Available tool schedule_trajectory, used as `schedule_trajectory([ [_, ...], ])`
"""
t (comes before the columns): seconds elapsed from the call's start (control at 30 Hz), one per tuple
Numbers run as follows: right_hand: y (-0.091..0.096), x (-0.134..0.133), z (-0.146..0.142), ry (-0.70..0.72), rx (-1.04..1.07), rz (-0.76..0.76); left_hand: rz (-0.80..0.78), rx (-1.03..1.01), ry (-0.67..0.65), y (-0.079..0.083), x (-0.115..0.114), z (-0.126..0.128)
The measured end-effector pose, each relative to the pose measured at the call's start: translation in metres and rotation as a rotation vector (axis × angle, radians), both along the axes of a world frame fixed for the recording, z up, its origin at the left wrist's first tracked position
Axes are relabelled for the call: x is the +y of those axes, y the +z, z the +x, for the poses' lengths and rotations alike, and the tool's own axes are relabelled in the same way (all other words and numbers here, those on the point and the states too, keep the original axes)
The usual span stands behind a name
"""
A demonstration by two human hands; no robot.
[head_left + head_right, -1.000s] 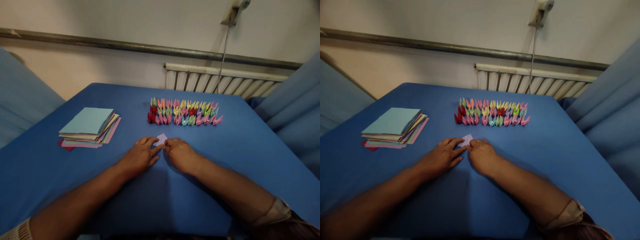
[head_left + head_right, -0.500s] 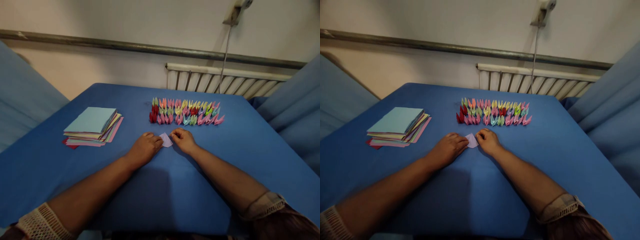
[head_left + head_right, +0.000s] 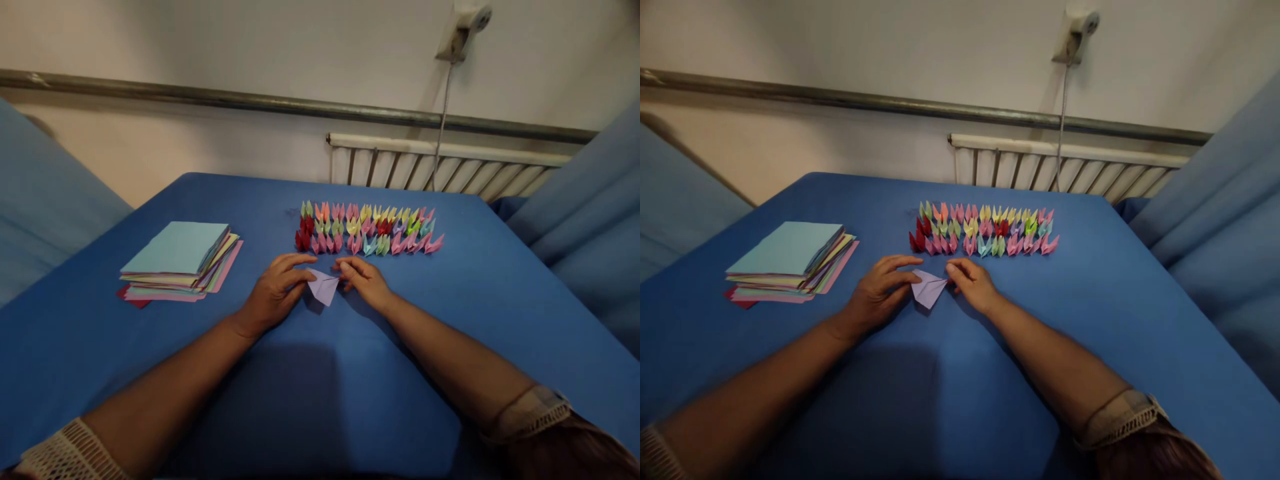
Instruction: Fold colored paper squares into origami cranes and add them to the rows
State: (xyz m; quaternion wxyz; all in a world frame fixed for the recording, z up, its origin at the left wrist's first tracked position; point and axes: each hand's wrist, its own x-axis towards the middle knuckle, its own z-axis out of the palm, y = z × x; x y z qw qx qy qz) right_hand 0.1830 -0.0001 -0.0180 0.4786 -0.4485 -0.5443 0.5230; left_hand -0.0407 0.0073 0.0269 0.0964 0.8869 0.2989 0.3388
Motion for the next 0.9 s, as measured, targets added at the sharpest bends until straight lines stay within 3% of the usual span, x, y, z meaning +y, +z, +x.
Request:
schedule_trajectory([
  [0.1, 0.013, -0.010, -0.006, 0.238, 0.153, -0.200, -0.049, -0.050, -0.042, 0.002, -0.003, -0.002],
  [0.17, 0.017, -0.017, -0.010, 0.324, 0.203, -0.283, -0.085, -0.056, -0.077, 0.000, -0.004, -0.001],
  [0.27, 0.018, -0.022, -0.017, 0.268, 0.190, -0.281, -0.241, -0.123, -0.036, -0.006, -0.006, 0.003],
  [0.4, 0.011, -0.019, -0.022, 0.058, 0.200, -0.219, -0.699, -0.379, 0.094, -0.014, -0.010, 0.012],
  [0.5, 0.006, -0.016, -0.022, 0.056, 0.205, -0.222, -0.921, -0.448, 0.083, -0.016, -0.012, 0.017],
  [0.67, 0.002, -0.015, -0.019, 0.147, 0.222, -0.201, -1.071, -0.434, 0.091, -0.015, -0.012, 0.017],
  [0.9, 0.002, -0.019, -0.021, 0.166, 0.248, -0.123, -1.103, -0.414, 0.075, -0.013, -0.011, 0.014],
])
